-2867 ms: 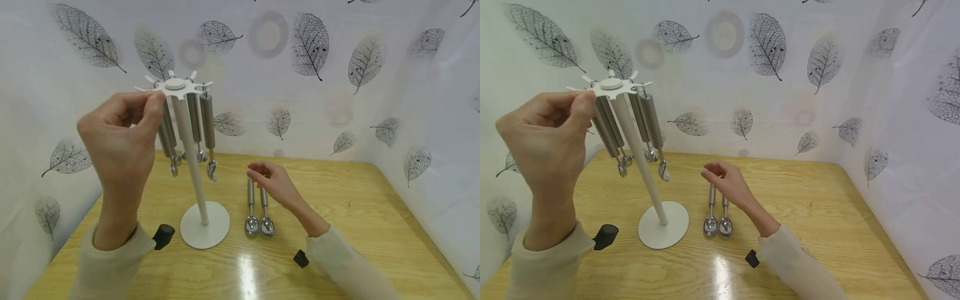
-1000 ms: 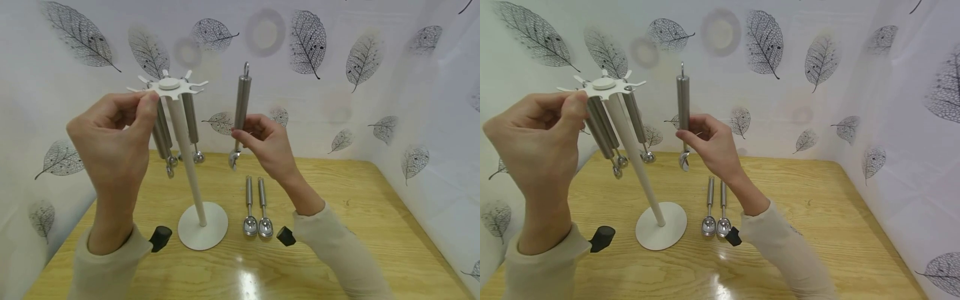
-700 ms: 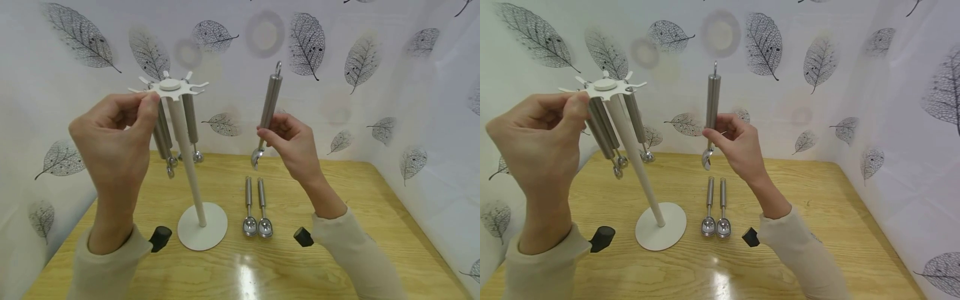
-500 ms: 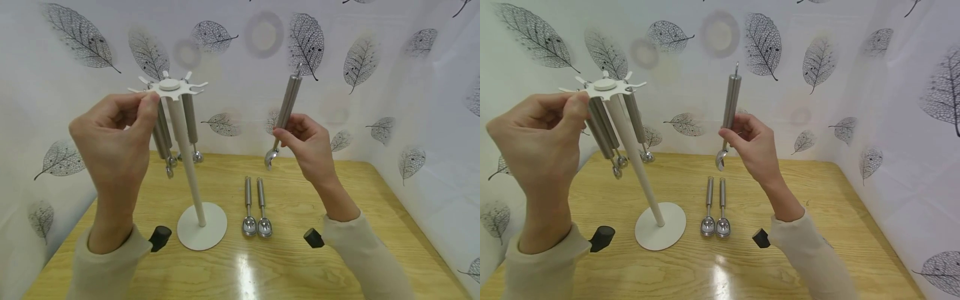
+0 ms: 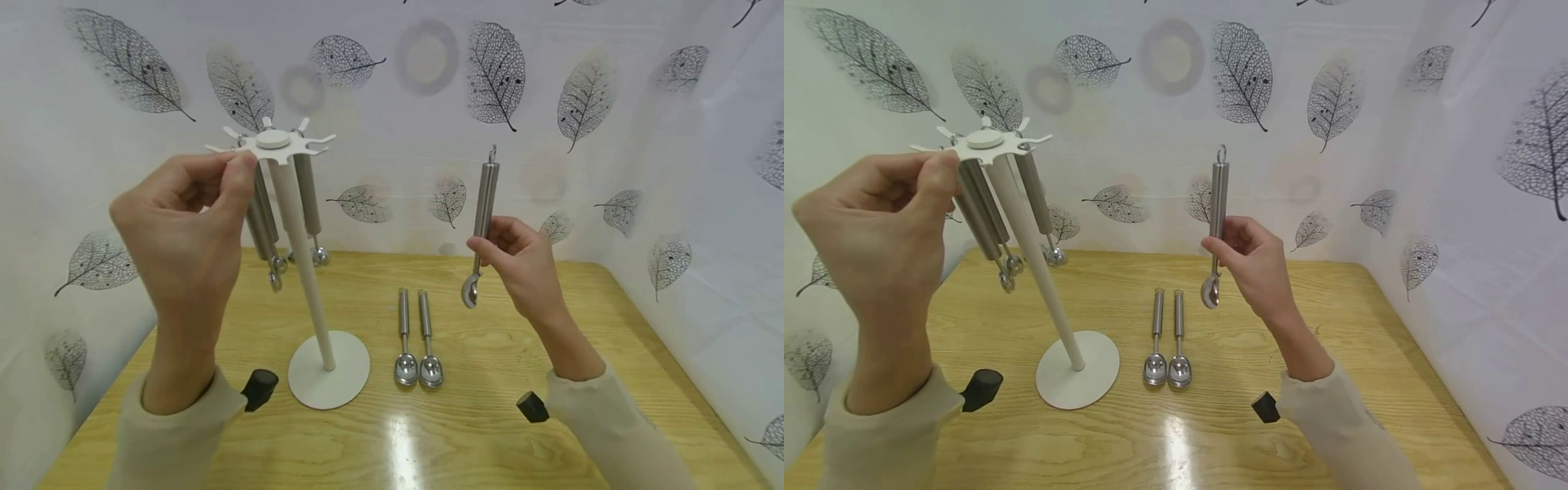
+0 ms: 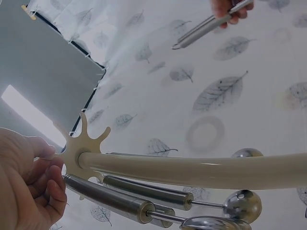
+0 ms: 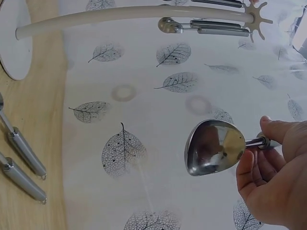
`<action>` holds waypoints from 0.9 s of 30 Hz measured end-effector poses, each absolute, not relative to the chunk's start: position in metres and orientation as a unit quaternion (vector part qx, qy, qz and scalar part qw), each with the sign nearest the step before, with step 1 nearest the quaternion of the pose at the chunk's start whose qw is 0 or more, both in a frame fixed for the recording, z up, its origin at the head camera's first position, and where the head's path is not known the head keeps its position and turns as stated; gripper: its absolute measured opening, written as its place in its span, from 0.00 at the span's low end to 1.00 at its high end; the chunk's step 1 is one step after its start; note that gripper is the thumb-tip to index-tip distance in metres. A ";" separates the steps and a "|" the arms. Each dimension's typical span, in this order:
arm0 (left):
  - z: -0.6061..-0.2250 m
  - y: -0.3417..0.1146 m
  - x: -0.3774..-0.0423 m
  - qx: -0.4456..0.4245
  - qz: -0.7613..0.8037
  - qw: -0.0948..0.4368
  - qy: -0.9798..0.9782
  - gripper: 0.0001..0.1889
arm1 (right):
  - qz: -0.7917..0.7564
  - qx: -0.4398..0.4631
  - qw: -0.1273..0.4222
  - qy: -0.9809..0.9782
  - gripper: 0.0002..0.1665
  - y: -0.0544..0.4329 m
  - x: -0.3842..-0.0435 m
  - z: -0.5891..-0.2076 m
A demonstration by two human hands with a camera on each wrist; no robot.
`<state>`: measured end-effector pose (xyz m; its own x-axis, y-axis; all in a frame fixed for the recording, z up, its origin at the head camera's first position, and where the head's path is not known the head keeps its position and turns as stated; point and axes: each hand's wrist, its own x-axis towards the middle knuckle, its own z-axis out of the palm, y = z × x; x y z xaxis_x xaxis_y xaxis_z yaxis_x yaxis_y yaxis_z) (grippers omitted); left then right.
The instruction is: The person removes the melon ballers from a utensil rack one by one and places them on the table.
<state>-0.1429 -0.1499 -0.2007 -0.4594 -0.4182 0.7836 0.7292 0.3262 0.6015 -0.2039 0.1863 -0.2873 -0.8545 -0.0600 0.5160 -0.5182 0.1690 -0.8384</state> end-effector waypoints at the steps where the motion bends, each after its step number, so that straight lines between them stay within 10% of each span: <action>1: -0.201 -0.150 -0.143 -0.121 -0.569 0.505 -0.637 0.04 | 0.611 0.190 0.183 -0.747 0.12 0.188 -0.204 -0.290; 27: -0.202 -0.151 -0.142 -0.112 -0.558 0.507 -0.647 0.05 | 0.592 0.069 0.072 -0.800 0.23 0.203 -0.209 -0.376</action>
